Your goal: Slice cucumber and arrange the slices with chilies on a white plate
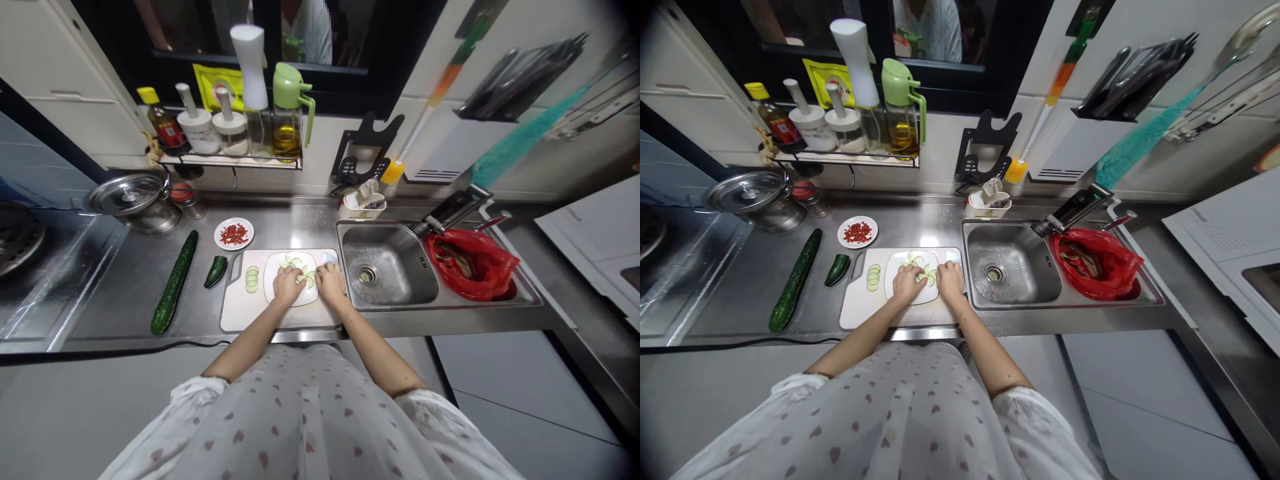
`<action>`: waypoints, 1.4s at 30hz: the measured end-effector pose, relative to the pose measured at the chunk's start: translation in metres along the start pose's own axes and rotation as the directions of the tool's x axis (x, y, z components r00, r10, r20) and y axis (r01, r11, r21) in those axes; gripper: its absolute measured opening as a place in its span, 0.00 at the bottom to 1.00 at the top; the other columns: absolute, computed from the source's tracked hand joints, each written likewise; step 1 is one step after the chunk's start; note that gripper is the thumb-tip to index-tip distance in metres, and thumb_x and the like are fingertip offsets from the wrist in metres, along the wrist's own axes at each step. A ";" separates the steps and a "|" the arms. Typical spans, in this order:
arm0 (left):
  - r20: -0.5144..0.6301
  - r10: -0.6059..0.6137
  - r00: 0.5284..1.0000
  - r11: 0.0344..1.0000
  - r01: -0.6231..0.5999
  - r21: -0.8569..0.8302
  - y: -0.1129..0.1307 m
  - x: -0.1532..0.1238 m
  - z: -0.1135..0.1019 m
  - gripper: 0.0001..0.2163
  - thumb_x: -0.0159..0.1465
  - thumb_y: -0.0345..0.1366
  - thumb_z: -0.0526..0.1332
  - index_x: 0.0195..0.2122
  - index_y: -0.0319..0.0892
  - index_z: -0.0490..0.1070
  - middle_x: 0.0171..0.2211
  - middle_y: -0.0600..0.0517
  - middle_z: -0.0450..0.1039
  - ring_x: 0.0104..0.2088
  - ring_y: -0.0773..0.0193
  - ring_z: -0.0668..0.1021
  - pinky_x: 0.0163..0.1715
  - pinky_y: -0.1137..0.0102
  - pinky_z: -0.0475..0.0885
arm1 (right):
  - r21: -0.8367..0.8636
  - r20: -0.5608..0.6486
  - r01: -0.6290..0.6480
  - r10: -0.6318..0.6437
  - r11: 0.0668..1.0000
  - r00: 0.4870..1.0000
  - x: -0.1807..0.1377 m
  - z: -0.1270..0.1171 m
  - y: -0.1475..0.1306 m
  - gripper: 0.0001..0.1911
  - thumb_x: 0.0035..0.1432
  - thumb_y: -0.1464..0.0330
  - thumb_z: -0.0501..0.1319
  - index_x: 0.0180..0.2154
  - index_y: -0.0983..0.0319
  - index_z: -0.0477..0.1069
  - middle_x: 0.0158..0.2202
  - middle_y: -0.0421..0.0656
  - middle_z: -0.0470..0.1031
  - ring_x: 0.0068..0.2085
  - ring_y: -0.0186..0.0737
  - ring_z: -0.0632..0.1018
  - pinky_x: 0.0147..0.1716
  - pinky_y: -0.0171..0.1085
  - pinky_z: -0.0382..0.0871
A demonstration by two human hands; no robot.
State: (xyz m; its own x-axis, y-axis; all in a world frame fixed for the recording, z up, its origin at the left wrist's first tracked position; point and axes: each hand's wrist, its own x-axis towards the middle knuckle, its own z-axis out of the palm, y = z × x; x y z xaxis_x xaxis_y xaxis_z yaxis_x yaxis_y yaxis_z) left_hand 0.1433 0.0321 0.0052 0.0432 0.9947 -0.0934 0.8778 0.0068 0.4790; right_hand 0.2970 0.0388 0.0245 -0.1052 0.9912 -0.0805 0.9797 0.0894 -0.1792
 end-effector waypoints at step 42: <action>0.038 0.130 0.991 0.991 -0.131 0.028 0.001 -0.003 -0.003 0.12 0.67 0.43 0.55 0.43 0.52 0.78 0.42 0.49 0.71 0.48 0.57 0.68 0.39 0.68 0.68 | 0.108 -0.042 -0.062 0.067 0.992 0.997 -0.006 0.008 0.003 0.13 0.66 0.65 0.52 0.42 0.59 0.74 0.45 0.47 0.69 0.47 0.45 0.64 0.40 0.38 0.58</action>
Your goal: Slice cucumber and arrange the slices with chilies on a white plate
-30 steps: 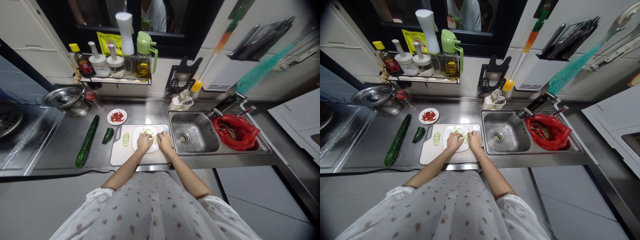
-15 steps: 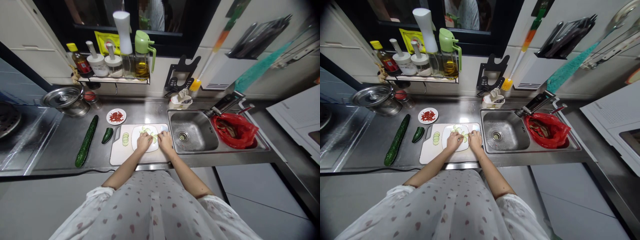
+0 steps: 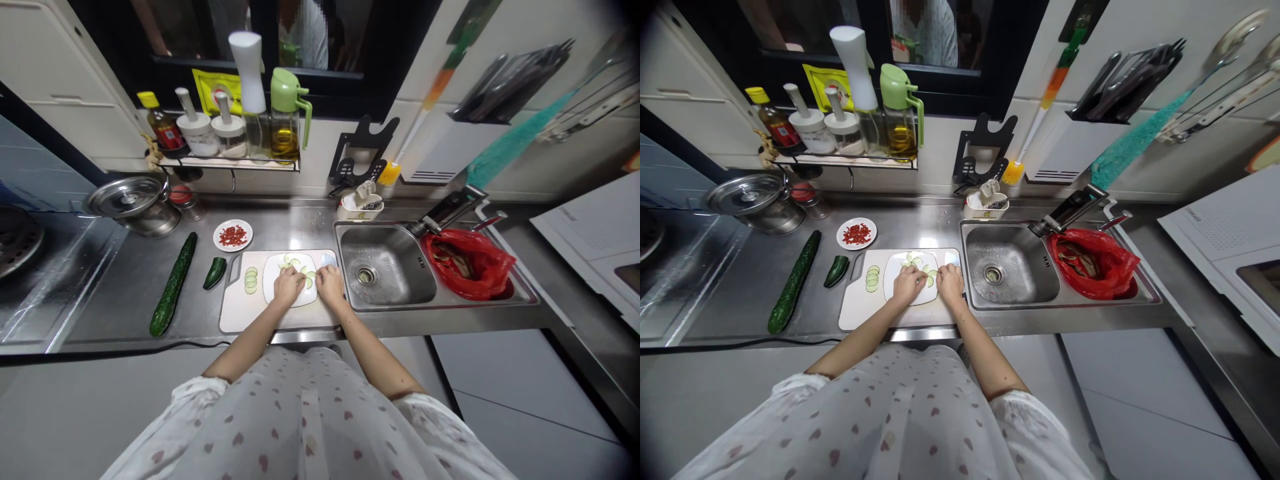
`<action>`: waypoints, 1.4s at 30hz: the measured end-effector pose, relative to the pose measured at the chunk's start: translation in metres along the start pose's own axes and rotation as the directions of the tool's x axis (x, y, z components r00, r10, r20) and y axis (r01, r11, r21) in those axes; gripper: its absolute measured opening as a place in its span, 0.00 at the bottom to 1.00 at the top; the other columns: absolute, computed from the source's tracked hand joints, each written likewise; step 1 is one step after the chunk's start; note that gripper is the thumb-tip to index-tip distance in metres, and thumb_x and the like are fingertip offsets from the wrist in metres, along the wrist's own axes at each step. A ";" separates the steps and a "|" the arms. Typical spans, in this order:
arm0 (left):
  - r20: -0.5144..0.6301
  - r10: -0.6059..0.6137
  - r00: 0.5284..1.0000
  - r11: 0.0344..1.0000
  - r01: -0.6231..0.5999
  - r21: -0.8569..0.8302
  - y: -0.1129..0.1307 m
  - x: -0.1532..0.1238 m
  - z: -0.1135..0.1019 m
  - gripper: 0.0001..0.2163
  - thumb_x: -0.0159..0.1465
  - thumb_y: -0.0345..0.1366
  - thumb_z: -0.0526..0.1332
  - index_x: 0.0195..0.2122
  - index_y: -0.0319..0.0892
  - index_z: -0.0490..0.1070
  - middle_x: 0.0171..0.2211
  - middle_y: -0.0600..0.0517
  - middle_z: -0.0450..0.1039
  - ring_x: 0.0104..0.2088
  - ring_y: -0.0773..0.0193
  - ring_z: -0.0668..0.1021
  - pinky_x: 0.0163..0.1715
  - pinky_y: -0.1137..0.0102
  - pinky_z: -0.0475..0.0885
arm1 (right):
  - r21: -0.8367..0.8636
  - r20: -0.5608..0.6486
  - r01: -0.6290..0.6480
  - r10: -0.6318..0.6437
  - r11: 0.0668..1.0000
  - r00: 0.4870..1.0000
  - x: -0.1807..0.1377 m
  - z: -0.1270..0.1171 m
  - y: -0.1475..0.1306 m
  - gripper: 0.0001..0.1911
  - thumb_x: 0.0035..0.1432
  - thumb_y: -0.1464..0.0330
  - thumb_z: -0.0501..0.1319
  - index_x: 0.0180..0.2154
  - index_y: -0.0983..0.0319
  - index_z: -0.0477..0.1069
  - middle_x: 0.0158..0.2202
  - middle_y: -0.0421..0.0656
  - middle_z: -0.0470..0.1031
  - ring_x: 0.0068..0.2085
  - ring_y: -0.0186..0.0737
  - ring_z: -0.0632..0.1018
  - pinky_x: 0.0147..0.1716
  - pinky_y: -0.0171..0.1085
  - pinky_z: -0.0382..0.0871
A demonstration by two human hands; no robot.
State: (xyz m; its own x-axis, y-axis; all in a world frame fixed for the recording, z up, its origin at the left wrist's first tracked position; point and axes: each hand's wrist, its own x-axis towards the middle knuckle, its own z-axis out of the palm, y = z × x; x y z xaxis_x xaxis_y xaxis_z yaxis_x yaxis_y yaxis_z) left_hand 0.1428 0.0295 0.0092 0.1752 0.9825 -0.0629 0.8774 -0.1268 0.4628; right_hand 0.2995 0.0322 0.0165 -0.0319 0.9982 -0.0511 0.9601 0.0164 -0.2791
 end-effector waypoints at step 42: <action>-0.095 -0.027 0.995 0.999 0.025 -0.021 -0.006 -0.011 0.005 0.11 0.66 0.40 0.55 0.41 0.50 0.77 0.43 0.49 0.71 0.47 0.57 0.68 0.40 0.67 0.68 | 0.020 -0.031 0.201 -0.200 0.979 0.979 -0.023 0.002 -0.005 0.14 0.63 0.65 0.55 0.47 0.59 0.74 0.52 0.49 0.65 0.53 0.48 0.60 0.49 0.43 0.59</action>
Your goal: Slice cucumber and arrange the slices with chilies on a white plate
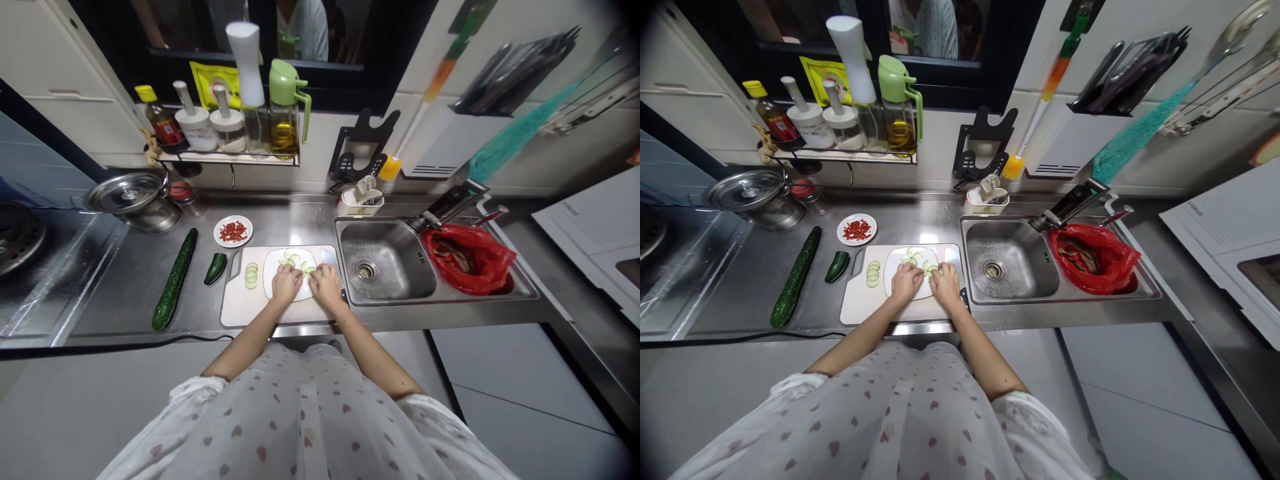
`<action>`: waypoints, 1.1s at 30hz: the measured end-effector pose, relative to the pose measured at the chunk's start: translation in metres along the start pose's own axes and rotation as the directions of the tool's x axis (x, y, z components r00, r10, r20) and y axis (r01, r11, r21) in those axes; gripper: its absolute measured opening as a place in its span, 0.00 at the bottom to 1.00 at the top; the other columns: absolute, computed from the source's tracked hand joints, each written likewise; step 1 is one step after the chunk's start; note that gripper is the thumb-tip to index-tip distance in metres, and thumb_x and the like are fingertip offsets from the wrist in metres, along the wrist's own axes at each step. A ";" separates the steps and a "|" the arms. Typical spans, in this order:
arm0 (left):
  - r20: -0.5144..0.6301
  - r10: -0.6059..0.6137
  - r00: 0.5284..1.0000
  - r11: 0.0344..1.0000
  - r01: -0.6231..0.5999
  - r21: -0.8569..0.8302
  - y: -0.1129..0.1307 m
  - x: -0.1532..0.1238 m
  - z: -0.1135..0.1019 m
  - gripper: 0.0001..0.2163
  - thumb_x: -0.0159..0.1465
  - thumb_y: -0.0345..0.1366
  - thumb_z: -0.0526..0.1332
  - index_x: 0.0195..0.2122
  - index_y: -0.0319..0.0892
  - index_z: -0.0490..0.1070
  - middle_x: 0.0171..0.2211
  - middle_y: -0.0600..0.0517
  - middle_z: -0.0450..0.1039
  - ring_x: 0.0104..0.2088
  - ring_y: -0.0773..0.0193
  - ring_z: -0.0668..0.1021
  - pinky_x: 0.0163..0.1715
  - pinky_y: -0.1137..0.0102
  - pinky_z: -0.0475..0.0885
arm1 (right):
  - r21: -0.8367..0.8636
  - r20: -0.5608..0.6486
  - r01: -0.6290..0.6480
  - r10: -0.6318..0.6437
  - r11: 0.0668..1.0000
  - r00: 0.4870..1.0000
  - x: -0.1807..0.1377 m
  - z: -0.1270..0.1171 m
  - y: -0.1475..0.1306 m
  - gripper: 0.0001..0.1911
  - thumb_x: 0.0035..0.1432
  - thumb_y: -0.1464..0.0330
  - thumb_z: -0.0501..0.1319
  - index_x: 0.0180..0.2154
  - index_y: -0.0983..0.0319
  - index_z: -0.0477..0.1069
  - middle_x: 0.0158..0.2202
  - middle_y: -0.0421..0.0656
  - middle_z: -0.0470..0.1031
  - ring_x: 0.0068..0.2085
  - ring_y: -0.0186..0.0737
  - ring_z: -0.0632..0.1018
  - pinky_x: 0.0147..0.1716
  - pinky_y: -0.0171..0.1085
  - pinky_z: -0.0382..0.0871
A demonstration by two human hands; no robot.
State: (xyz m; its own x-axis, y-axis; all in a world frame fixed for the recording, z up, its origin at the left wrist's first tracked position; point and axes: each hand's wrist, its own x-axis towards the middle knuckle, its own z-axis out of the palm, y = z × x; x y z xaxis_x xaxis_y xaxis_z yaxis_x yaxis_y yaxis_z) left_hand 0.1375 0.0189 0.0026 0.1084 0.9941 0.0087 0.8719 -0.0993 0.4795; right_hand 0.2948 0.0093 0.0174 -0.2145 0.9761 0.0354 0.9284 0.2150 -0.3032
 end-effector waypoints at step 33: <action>-0.226 -0.663 0.713 0.748 0.642 -0.168 -0.086 -0.075 -0.062 0.12 0.61 0.45 0.58 0.43 0.48 0.71 0.40 0.49 0.74 0.45 0.49 0.72 0.48 0.55 0.59 | 0.224 -0.554 0.293 -0.126 0.930 0.823 -0.056 -0.003 -0.015 0.10 0.59 0.73 0.57 0.41 0.60 0.74 0.42 0.49 0.71 0.47 0.47 0.70 0.46 0.49 0.67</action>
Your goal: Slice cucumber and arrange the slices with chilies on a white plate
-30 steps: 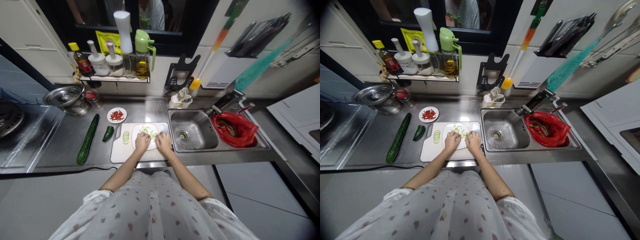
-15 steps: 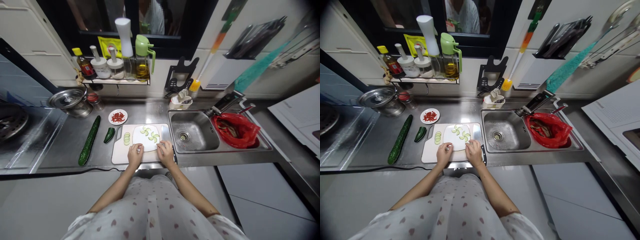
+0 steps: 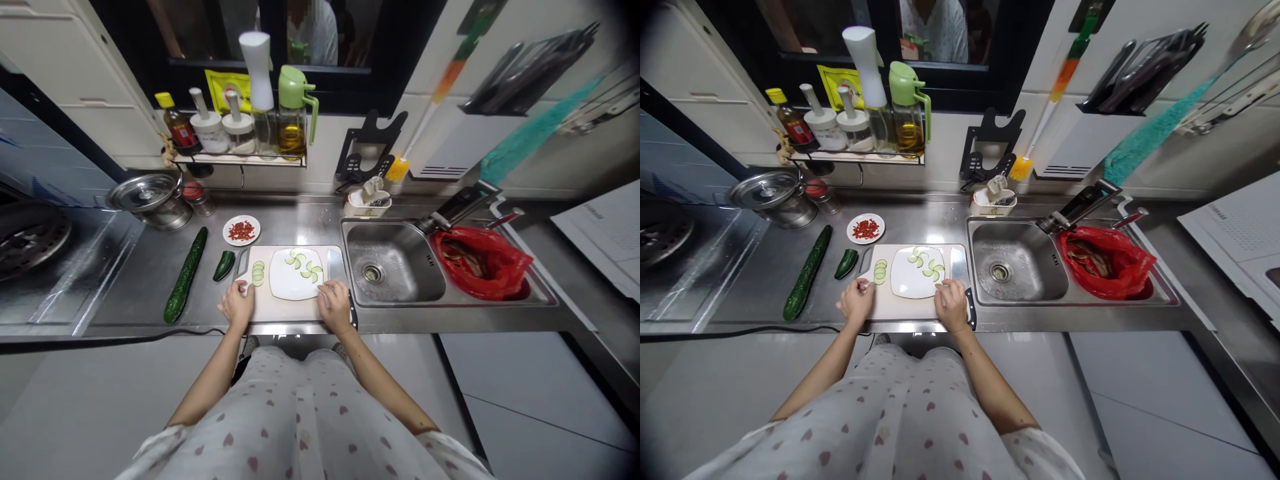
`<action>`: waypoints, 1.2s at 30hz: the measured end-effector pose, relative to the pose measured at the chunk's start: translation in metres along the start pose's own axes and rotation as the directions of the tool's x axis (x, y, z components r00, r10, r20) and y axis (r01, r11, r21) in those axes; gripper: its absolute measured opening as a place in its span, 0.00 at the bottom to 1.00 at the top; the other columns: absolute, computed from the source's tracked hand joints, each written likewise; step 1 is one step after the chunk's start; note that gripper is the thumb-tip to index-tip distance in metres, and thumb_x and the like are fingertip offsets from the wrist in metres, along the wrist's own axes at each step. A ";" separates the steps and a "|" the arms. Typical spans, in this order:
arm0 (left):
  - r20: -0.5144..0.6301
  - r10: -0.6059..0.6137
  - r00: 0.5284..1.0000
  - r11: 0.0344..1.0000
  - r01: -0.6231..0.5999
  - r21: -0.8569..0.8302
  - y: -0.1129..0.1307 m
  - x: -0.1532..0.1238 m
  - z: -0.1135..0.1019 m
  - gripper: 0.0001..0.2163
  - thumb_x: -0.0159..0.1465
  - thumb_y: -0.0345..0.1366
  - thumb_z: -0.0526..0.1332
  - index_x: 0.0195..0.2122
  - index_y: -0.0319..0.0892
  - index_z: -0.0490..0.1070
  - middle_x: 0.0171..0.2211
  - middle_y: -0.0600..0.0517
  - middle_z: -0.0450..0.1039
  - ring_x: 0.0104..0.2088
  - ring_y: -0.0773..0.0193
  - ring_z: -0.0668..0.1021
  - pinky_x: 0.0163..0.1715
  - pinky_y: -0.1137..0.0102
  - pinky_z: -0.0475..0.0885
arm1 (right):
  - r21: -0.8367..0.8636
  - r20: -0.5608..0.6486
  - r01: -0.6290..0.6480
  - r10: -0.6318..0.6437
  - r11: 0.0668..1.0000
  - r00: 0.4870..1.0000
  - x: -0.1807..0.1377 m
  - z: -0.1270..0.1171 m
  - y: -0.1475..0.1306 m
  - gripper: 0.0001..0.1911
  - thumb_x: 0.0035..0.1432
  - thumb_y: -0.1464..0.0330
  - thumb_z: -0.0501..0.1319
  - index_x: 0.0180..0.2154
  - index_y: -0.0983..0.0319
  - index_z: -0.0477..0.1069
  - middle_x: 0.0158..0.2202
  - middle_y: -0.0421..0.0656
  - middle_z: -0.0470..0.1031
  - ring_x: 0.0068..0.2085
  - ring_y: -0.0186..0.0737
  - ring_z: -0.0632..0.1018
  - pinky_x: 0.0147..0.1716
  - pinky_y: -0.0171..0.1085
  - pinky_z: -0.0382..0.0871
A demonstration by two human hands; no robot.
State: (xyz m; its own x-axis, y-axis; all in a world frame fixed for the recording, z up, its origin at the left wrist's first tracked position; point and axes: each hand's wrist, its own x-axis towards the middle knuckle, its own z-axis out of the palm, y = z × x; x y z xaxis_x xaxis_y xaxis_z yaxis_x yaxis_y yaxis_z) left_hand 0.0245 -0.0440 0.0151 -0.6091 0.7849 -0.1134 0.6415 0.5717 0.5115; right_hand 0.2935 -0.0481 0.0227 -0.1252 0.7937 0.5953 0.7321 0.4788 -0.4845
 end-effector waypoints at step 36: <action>-0.030 0.058 0.998 0.998 -0.058 -0.006 0.018 0.001 0.017 0.09 0.59 0.40 0.60 0.41 0.46 0.70 0.44 0.47 0.74 0.49 0.49 0.70 0.49 0.56 0.57 | 0.044 0.030 -0.007 0.006 0.999 1.000 -0.008 -0.002 -0.001 0.10 0.61 0.72 0.55 0.42 0.62 0.73 0.39 0.48 0.71 0.43 0.44 0.71 0.45 0.47 0.67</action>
State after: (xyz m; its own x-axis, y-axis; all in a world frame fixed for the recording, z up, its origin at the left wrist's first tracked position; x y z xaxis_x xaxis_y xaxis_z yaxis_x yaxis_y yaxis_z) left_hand 0.0430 -0.0292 0.0100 -0.5845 0.8093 -0.0579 0.6731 0.5235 0.5224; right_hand 0.2951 -0.0557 0.0194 -0.1405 0.8074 0.5731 0.7028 0.4890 -0.5167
